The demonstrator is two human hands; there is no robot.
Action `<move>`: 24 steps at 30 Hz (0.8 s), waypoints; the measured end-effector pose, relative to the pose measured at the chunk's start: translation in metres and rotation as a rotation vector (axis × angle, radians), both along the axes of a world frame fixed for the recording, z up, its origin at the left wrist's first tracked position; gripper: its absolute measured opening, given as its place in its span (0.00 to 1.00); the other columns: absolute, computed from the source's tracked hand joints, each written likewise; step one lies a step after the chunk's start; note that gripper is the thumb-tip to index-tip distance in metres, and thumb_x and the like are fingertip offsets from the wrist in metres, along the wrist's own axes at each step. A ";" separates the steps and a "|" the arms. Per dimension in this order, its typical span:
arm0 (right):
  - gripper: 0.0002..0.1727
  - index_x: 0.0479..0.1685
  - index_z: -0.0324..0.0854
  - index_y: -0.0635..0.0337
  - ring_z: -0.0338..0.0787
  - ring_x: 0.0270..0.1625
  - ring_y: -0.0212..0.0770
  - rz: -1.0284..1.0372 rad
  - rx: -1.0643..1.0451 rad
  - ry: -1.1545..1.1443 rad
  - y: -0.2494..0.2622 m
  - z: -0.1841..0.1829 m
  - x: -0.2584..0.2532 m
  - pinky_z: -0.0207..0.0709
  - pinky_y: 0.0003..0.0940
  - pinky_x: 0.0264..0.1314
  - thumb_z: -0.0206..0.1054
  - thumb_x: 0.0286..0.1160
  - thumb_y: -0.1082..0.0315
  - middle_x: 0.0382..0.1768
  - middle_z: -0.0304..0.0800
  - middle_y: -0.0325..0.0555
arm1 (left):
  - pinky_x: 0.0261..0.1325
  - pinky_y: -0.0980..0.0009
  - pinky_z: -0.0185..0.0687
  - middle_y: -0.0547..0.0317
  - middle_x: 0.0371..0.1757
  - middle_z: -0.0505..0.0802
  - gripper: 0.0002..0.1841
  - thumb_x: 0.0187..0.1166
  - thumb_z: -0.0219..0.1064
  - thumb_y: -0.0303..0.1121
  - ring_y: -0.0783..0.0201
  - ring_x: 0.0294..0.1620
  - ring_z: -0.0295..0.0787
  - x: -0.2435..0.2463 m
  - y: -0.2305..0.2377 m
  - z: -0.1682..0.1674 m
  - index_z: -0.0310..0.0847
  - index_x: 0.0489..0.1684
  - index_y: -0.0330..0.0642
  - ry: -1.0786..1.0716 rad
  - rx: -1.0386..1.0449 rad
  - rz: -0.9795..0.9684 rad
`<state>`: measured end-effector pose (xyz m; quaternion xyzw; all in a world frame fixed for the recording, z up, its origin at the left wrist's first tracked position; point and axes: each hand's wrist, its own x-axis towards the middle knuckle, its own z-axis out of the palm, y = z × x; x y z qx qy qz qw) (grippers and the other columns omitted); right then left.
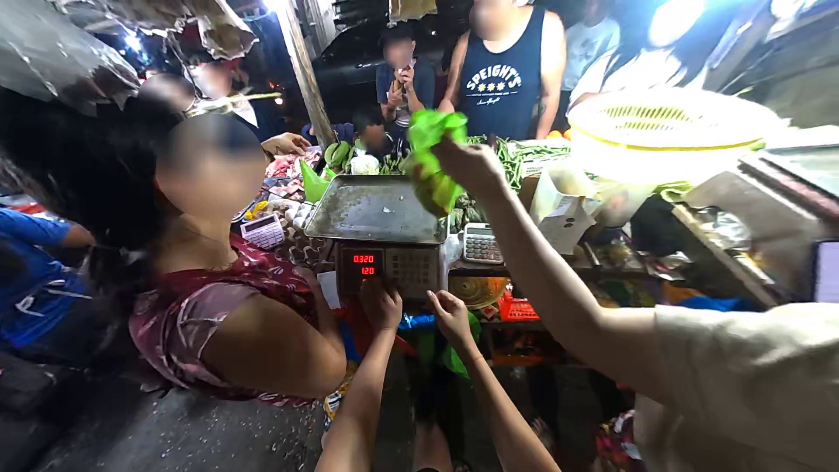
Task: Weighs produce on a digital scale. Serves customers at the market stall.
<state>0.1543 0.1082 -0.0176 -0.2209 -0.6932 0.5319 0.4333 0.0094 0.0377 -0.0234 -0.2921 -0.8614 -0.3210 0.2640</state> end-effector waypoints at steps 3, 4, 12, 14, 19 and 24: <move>0.17 0.25 0.83 0.60 0.77 0.23 0.21 0.005 -0.004 0.011 0.000 0.000 0.000 0.72 0.20 0.29 0.65 0.84 0.61 0.19 0.80 0.32 | 0.77 0.48 0.70 0.31 0.61 0.88 0.22 0.85 0.52 0.40 0.37 0.69 0.83 0.000 0.000 0.000 0.84 0.55 0.29 -0.007 -0.005 0.008; 0.18 0.25 0.83 0.60 0.77 0.23 0.21 0.008 -0.007 0.013 0.000 0.000 0.000 0.72 0.20 0.29 0.65 0.84 0.61 0.19 0.80 0.32 | 0.79 0.47 0.68 0.30 0.63 0.87 0.23 0.85 0.52 0.40 0.36 0.71 0.82 0.001 0.000 0.001 0.84 0.58 0.28 -0.020 -0.014 0.009; 0.17 0.26 0.84 0.61 0.79 0.24 0.21 0.014 -0.019 0.015 -0.001 0.001 0.000 0.74 0.20 0.30 0.65 0.84 0.62 0.20 0.82 0.33 | 0.80 0.48 0.68 0.29 0.65 0.86 0.23 0.85 0.52 0.39 0.36 0.72 0.82 0.003 0.000 0.002 0.83 0.61 0.28 -0.024 -0.048 0.042; 0.17 0.26 0.84 0.61 0.80 0.24 0.22 0.017 -0.021 0.011 -0.001 0.001 0.000 0.75 0.20 0.31 0.65 0.84 0.62 0.20 0.82 0.34 | 0.80 0.49 0.68 0.29 0.65 0.86 0.23 0.85 0.51 0.40 0.36 0.72 0.81 0.002 0.000 0.001 0.82 0.61 0.28 -0.020 -0.047 0.046; 0.17 0.27 0.84 0.61 0.81 0.25 0.22 0.021 -0.024 0.001 -0.001 0.002 0.001 0.76 0.20 0.31 0.65 0.85 0.62 0.21 0.84 0.34 | 0.77 0.49 0.70 0.30 0.61 0.87 0.22 0.83 0.51 0.39 0.37 0.68 0.83 0.001 0.001 0.001 0.83 0.56 0.28 0.006 -0.033 0.045; 0.17 0.26 0.84 0.61 0.80 0.25 0.22 0.014 -0.029 0.004 -0.002 0.004 0.001 0.76 0.21 0.31 0.65 0.84 0.62 0.20 0.83 0.34 | 0.78 0.46 0.69 0.28 0.64 0.86 0.22 0.81 0.53 0.39 0.34 0.70 0.82 0.001 -0.001 0.001 0.83 0.58 0.26 -0.021 -0.036 0.017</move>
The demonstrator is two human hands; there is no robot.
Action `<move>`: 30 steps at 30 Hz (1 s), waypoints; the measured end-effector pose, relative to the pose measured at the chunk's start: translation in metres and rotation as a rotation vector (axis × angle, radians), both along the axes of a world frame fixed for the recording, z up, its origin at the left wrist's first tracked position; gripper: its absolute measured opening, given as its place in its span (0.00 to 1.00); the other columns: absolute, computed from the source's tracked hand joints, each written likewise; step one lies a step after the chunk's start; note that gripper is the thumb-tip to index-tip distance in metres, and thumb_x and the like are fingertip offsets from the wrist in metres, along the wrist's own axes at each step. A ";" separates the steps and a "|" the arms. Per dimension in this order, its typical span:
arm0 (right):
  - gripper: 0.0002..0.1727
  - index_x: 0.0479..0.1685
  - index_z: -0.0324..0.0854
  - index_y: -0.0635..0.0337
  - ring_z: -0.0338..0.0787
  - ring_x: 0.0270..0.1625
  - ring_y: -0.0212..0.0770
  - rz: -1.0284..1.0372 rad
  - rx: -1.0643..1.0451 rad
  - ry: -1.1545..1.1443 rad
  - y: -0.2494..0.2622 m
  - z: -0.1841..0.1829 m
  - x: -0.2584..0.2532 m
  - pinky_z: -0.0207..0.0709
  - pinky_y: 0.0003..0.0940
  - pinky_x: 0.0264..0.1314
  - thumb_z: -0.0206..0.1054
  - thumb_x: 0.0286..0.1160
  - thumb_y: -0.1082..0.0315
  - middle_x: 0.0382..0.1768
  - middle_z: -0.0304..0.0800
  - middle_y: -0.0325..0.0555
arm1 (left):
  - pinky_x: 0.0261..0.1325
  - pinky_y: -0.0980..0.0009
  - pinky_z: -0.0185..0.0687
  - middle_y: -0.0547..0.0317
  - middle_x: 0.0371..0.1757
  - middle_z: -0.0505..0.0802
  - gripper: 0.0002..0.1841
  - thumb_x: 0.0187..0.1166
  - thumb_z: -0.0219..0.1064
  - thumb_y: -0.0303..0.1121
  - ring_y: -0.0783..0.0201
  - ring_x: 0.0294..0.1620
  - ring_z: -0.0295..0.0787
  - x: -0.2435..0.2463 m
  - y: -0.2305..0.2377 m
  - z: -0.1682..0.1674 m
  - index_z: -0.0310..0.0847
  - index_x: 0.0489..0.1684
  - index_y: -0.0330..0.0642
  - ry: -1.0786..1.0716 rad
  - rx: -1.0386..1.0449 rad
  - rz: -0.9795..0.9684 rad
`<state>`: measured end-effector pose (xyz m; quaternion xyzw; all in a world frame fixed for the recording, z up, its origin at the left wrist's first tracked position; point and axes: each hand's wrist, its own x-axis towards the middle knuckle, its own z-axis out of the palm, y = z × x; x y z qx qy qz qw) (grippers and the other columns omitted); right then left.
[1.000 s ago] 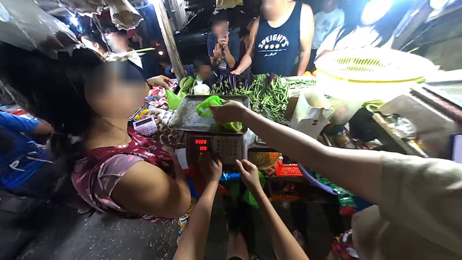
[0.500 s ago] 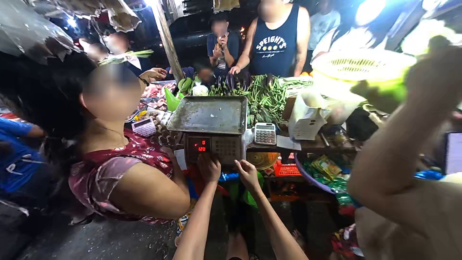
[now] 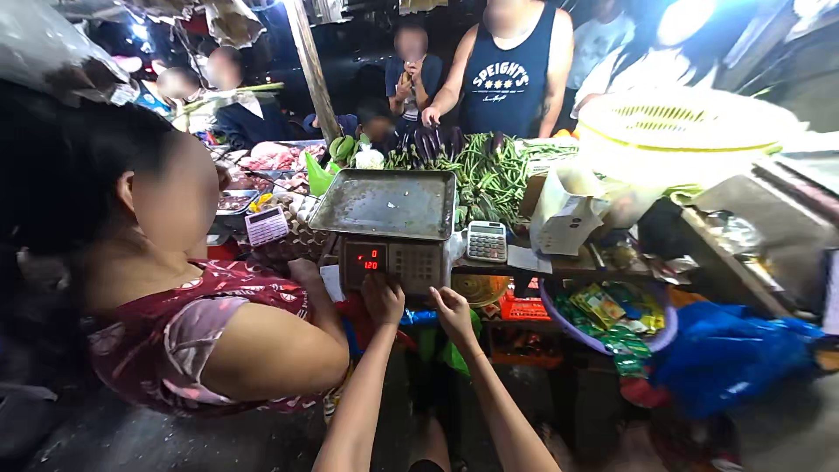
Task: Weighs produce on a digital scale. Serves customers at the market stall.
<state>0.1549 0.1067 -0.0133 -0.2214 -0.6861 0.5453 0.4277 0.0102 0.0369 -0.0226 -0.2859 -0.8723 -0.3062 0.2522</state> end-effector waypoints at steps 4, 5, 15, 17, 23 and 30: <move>0.18 0.25 0.83 0.61 0.79 0.24 0.22 0.003 0.003 0.003 0.001 0.000 0.000 0.75 0.21 0.31 0.65 0.84 0.62 0.20 0.82 0.33 | 0.79 0.46 0.68 0.28 0.63 0.86 0.23 0.80 0.54 0.38 0.35 0.70 0.82 -0.001 0.000 0.000 0.83 0.58 0.26 -0.002 0.001 -0.008; 0.17 0.25 0.83 0.61 0.79 0.24 0.22 0.004 0.005 0.003 0.001 0.000 0.000 0.75 0.21 0.31 0.65 0.84 0.62 0.20 0.82 0.33 | 0.78 0.45 0.68 0.28 0.63 0.86 0.23 0.80 0.55 0.38 0.34 0.70 0.82 -0.001 0.000 -0.001 0.82 0.58 0.26 -0.003 0.002 -0.009; 0.11 0.49 0.85 0.65 0.83 0.26 0.24 -0.018 -0.019 -0.009 -0.002 0.004 0.001 0.80 0.21 0.33 0.65 0.84 0.65 0.31 0.90 0.40 | 0.72 0.46 0.74 0.29 0.63 0.86 0.23 0.80 0.55 0.39 0.35 0.68 0.83 -0.002 0.003 0.000 0.82 0.61 0.28 0.014 0.010 0.017; 0.11 0.48 0.86 0.65 0.84 0.27 0.23 -0.013 -0.017 -0.016 -0.002 0.002 0.001 0.80 0.21 0.33 0.65 0.83 0.65 0.31 0.90 0.40 | 0.70 0.47 0.76 0.30 0.61 0.87 0.22 0.80 0.55 0.38 0.36 0.66 0.84 -0.003 0.003 -0.002 0.83 0.60 0.29 0.033 0.038 0.014; 0.11 0.47 0.87 0.63 0.85 0.27 0.24 -0.001 -0.013 -0.038 0.000 0.003 0.000 0.80 0.21 0.34 0.66 0.83 0.63 0.30 0.90 0.38 | 0.73 0.47 0.73 0.31 0.60 0.87 0.21 0.81 0.54 0.39 0.36 0.66 0.83 -0.004 0.004 -0.005 0.83 0.58 0.30 0.034 0.048 0.003; 0.12 0.48 0.86 0.65 0.85 0.28 0.25 0.005 0.000 -0.052 -0.002 0.005 0.001 0.82 0.23 0.35 0.65 0.83 0.64 0.31 0.91 0.40 | 0.72 0.46 0.73 0.28 0.62 0.86 0.21 0.80 0.56 0.37 0.34 0.66 0.83 0.001 0.002 0.002 0.84 0.57 0.27 -0.002 0.031 0.010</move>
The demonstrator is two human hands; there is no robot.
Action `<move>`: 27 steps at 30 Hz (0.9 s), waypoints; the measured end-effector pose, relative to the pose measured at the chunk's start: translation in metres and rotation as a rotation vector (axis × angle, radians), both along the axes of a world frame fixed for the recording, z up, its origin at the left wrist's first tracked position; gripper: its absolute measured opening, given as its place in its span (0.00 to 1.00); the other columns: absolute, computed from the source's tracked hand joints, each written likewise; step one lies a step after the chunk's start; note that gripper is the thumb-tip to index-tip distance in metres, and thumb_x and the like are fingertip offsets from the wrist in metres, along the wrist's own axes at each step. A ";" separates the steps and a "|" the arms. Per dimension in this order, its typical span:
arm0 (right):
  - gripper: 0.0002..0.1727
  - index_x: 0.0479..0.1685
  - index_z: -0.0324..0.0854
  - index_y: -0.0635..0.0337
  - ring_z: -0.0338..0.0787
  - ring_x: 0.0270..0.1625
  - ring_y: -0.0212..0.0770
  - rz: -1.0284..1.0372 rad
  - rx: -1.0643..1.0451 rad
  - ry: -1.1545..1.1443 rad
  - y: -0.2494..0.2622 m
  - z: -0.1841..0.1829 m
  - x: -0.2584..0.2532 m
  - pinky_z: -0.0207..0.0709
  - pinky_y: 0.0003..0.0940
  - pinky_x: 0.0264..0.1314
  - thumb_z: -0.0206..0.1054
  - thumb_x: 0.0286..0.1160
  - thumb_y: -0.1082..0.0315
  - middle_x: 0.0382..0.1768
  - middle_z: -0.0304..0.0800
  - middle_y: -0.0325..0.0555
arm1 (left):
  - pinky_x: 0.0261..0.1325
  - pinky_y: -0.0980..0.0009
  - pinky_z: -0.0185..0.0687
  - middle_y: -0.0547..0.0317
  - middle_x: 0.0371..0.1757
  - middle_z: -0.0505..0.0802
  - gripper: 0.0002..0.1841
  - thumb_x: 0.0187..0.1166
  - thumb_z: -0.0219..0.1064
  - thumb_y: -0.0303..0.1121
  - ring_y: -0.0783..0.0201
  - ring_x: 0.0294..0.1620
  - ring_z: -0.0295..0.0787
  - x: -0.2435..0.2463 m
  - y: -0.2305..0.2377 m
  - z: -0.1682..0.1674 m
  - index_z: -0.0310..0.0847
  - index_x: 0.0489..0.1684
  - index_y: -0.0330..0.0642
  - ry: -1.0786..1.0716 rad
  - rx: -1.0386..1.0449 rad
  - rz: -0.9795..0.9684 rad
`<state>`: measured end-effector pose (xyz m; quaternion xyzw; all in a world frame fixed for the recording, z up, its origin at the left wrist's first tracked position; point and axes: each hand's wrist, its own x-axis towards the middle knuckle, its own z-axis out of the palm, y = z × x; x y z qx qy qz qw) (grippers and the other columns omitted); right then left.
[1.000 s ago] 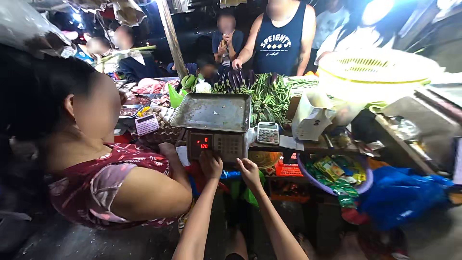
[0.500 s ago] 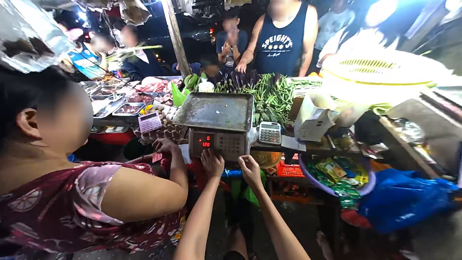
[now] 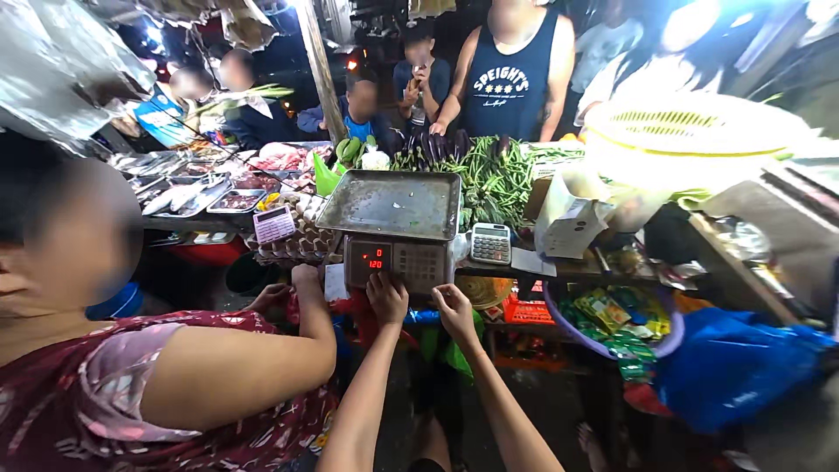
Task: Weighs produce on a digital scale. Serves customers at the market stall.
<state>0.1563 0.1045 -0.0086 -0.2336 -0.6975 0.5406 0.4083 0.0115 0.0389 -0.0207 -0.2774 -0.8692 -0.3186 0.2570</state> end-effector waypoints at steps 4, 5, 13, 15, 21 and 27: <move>0.11 0.48 0.86 0.65 0.85 0.28 0.24 -0.002 0.014 0.010 0.000 -0.001 0.000 0.81 0.21 0.35 0.65 0.83 0.64 0.30 0.90 0.39 | 0.73 0.45 0.73 0.28 0.61 0.86 0.21 0.79 0.58 0.37 0.33 0.65 0.84 0.001 -0.001 0.000 0.84 0.56 0.26 -0.004 0.024 -0.001; 0.11 0.48 0.86 0.65 0.85 0.28 0.24 -0.001 0.015 0.018 0.000 -0.002 0.000 0.81 0.21 0.35 0.65 0.83 0.65 0.30 0.90 0.39 | 0.72 0.46 0.74 0.28 0.60 0.87 0.20 0.78 0.58 0.37 0.34 0.65 0.84 0.001 -0.001 -0.001 0.83 0.54 0.27 0.001 0.039 0.000; 0.11 0.51 0.85 0.65 0.85 0.27 0.24 -0.011 -0.004 0.031 0.000 -0.003 0.000 0.82 0.21 0.34 0.66 0.82 0.66 0.33 0.91 0.41 | 0.67 0.46 0.77 0.31 0.56 0.87 0.18 0.76 0.59 0.37 0.35 0.62 0.85 0.000 0.000 -0.001 0.83 0.51 0.29 -0.016 0.087 -0.002; 0.11 0.50 0.85 0.65 0.85 0.27 0.25 -0.009 0.004 0.033 0.000 -0.005 -0.001 0.81 0.21 0.33 0.66 0.82 0.65 0.33 0.91 0.41 | 0.70 0.47 0.76 0.30 0.59 0.87 0.21 0.77 0.59 0.38 0.36 0.64 0.84 0.000 -0.001 -0.001 0.82 0.58 0.29 -0.042 0.093 -0.006; 0.11 0.50 0.85 0.65 0.88 0.30 0.25 -0.018 0.016 0.041 -0.001 -0.006 -0.001 0.84 0.22 0.37 0.66 0.82 0.66 0.35 0.92 0.41 | 0.73 0.47 0.75 0.29 0.62 0.87 0.27 0.78 0.58 0.39 0.37 0.66 0.85 -0.001 0.001 -0.005 0.77 0.69 0.26 0.002 0.095 0.014; 0.11 0.50 0.85 0.66 0.85 0.27 0.24 -0.010 0.040 0.039 0.000 -0.007 -0.002 0.81 0.21 0.34 0.66 0.82 0.66 0.33 0.91 0.40 | 0.71 0.47 0.76 0.29 0.60 0.88 0.26 0.77 0.60 0.38 0.36 0.64 0.85 -0.002 0.001 -0.005 0.78 0.68 0.26 0.028 0.109 0.004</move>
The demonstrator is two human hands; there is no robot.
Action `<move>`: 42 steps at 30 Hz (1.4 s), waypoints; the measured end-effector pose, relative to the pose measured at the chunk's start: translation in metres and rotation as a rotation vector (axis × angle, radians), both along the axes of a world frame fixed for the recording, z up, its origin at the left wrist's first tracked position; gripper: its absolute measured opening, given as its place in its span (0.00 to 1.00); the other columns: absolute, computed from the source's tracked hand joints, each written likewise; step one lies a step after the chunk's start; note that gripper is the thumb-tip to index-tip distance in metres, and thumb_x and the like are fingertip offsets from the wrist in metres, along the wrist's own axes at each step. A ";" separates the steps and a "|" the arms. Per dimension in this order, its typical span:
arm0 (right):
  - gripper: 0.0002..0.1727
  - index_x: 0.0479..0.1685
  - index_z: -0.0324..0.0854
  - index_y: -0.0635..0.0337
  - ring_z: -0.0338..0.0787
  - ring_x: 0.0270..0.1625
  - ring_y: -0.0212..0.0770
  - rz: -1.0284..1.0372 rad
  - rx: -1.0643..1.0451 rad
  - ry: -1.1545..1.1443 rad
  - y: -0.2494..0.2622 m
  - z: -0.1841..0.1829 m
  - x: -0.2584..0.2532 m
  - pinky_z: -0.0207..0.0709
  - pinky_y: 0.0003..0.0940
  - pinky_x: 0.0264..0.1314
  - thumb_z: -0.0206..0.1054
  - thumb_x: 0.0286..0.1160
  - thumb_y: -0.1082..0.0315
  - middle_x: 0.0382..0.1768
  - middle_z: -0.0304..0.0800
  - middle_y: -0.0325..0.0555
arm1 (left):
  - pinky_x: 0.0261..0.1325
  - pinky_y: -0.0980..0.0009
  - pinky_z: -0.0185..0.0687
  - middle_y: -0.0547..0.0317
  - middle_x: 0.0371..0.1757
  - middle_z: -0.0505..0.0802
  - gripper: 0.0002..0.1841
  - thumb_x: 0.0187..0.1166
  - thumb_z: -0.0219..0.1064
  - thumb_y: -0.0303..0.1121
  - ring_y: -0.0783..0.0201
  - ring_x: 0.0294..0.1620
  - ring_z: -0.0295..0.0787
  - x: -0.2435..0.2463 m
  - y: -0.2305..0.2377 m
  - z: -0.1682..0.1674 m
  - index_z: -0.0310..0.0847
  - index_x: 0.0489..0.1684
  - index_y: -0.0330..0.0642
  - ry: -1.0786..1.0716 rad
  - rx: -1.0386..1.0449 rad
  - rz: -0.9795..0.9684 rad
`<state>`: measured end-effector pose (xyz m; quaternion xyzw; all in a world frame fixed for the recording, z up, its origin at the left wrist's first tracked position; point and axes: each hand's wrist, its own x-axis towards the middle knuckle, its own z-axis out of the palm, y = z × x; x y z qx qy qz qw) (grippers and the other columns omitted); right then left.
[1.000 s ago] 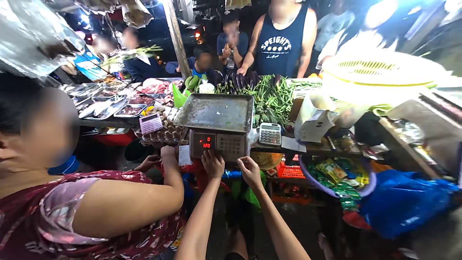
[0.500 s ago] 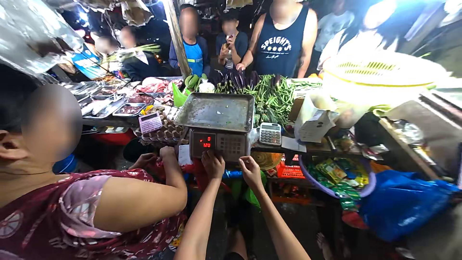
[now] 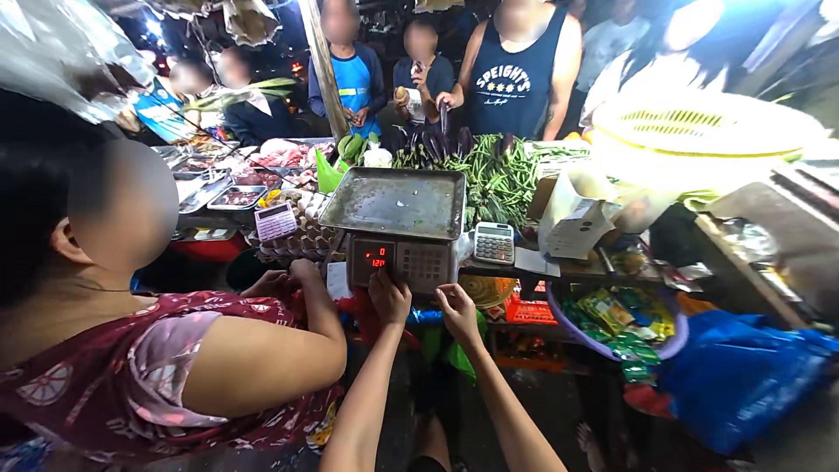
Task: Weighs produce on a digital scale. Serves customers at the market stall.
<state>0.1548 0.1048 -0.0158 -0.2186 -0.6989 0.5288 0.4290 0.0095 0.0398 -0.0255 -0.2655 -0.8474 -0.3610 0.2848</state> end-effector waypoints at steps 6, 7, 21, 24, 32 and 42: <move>0.12 0.51 0.86 0.65 0.87 0.28 0.26 -0.004 0.015 -0.023 0.000 0.000 0.000 0.84 0.23 0.35 0.65 0.83 0.65 0.34 0.92 0.41 | 0.74 0.47 0.74 0.30 0.61 0.88 0.27 0.76 0.63 0.38 0.36 0.66 0.85 0.000 -0.001 0.003 0.78 0.68 0.26 -0.021 -0.019 -0.005; 0.12 0.51 0.86 0.65 0.87 0.28 0.26 -0.005 0.016 -0.022 0.000 0.000 0.000 0.84 0.23 0.35 0.65 0.83 0.65 0.34 0.92 0.41 | 0.74 0.47 0.74 0.31 0.61 0.88 0.27 0.76 0.62 0.38 0.36 0.66 0.85 0.000 -0.001 0.002 0.78 0.69 0.26 -0.019 -0.021 -0.004; 0.11 0.49 0.86 0.63 0.84 0.26 0.23 0.017 0.024 -0.018 0.000 0.001 0.001 0.81 0.20 0.32 0.65 0.82 0.64 0.31 0.91 0.38 | 0.66 0.48 0.80 0.32 0.57 0.89 0.26 0.74 0.62 0.38 0.38 0.60 0.88 -0.001 0.001 -0.001 0.79 0.67 0.27 0.040 0.025 0.018; 0.11 0.50 0.86 0.64 0.83 0.25 0.22 0.027 0.024 -0.007 0.000 0.000 0.001 0.80 0.19 0.31 0.65 0.82 0.65 0.30 0.91 0.37 | 0.68 0.48 0.79 0.32 0.59 0.89 0.27 0.75 0.63 0.39 0.38 0.63 0.87 0.000 0.000 0.000 0.79 0.68 0.27 0.014 0.014 0.017; 0.11 0.50 0.86 0.64 0.80 0.22 0.22 0.020 0.034 -0.016 0.000 -0.001 0.001 0.77 0.20 0.29 0.65 0.82 0.65 0.28 0.89 0.37 | 0.66 0.47 0.80 0.31 0.60 0.87 0.28 0.74 0.64 0.39 0.37 0.61 0.87 0.002 -0.002 0.004 0.76 0.69 0.26 -0.053 0.008 0.002; 0.13 0.52 0.86 0.65 0.87 0.28 0.27 0.037 -0.019 -0.033 0.000 0.002 0.002 0.84 0.26 0.36 0.66 0.82 0.64 0.32 0.92 0.42 | 0.74 0.44 0.74 0.30 0.68 0.85 0.28 0.79 0.59 0.39 0.36 0.70 0.83 0.001 -0.003 0.003 0.74 0.73 0.25 -0.069 -0.044 -0.026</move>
